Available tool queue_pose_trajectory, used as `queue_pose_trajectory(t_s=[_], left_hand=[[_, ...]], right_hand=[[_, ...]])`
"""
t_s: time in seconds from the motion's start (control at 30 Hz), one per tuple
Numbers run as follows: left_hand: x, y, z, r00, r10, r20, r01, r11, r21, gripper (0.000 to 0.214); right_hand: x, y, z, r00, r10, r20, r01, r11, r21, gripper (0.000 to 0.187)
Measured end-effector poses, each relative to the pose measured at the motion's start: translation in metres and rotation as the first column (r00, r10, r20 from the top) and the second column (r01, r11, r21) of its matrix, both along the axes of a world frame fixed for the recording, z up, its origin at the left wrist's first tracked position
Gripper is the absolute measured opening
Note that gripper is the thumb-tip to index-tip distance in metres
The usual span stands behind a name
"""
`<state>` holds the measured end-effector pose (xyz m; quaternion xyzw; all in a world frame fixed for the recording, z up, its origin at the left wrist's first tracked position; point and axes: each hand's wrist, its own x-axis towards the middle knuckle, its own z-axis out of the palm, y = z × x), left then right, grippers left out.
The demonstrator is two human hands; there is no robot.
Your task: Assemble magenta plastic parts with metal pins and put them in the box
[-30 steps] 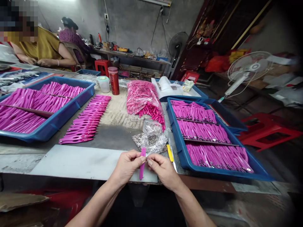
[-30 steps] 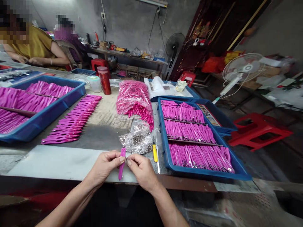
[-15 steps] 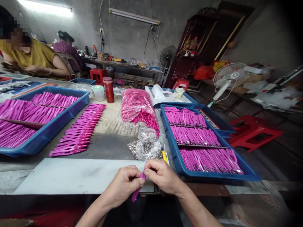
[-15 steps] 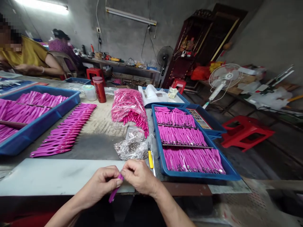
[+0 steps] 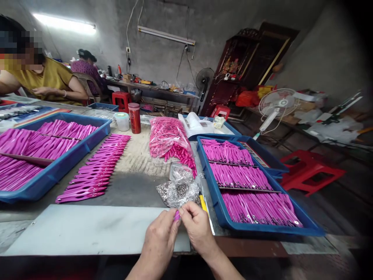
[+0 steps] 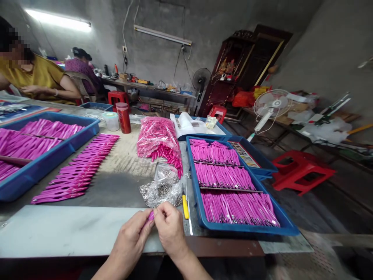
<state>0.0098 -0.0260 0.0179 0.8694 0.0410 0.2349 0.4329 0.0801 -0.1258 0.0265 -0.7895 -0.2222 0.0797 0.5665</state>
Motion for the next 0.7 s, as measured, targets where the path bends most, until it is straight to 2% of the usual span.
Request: queue_pose_trajectory(t_s=[0.1, 0.2, 0.27, 0.33, 0.43, 0.57, 0.63, 0.67, 0.7], left_hand=[[0.003, 0.002, -0.001, 0.997, 0.027, 0.078, -0.047, 0.964, 0.261, 0.02], [0.006, 0.008, 0.0, 0.992, 0.014, 0.122, -0.065, 0.901, 0.428, 0.021], [0.008, 0.013, 0.0, 0.989, 0.01, 0.15, -0.084, 0.864, 0.496, 0.021], [0.009, 0.02, -0.001, 0.981, 0.019, 0.193, -0.123, 0.829, 0.545, 0.021], [0.01, 0.03, -0.007, 0.971, 0.043, 0.233, -0.178, 0.783, 0.596, 0.02], [0.011, 0.037, -0.015, 0.97, 0.061, 0.237, -0.196, 0.772, 0.605, 0.016], [0.012, 0.038, -0.018, 0.965, 0.057, 0.256, -0.203, 0.781, 0.59, 0.014], [0.012, 0.038, -0.019, 0.963, 0.055, 0.265, -0.206, 0.785, 0.584, 0.014], [0.013, 0.039, -0.021, 0.959, 0.054, 0.277, -0.211, 0.788, 0.579, 0.014]], right_hand=[[0.0, 0.004, -0.004, 0.999, -0.021, -0.048, 0.023, 0.999, 0.034, 0.026], [0.001, 0.005, -0.004, 0.997, -0.017, -0.072, 0.019, 1.0, 0.021, 0.027], [0.003, 0.005, 0.0, 0.998, 0.021, -0.054, -0.023, 0.999, -0.035, 0.028], [0.01, 0.002, 0.011, 0.994, 0.11, 0.009, -0.108, 0.983, -0.149, 0.028], [0.031, 0.001, 0.037, 0.939, 0.276, 0.203, -0.185, 0.907, -0.378, 0.024], [0.085, 0.017, 0.068, 0.752, 0.471, 0.461, -0.123, 0.788, -0.604, 0.018], [0.116, 0.035, 0.073, 0.671, 0.559, 0.487, -0.066, 0.699, -0.713, 0.019], [0.13, 0.045, 0.072, 0.631, 0.619, 0.468, -0.038, 0.627, -0.778, 0.02], [0.144, 0.057, 0.069, 0.611, 0.648, 0.454, -0.038, 0.598, -0.801, 0.021]])
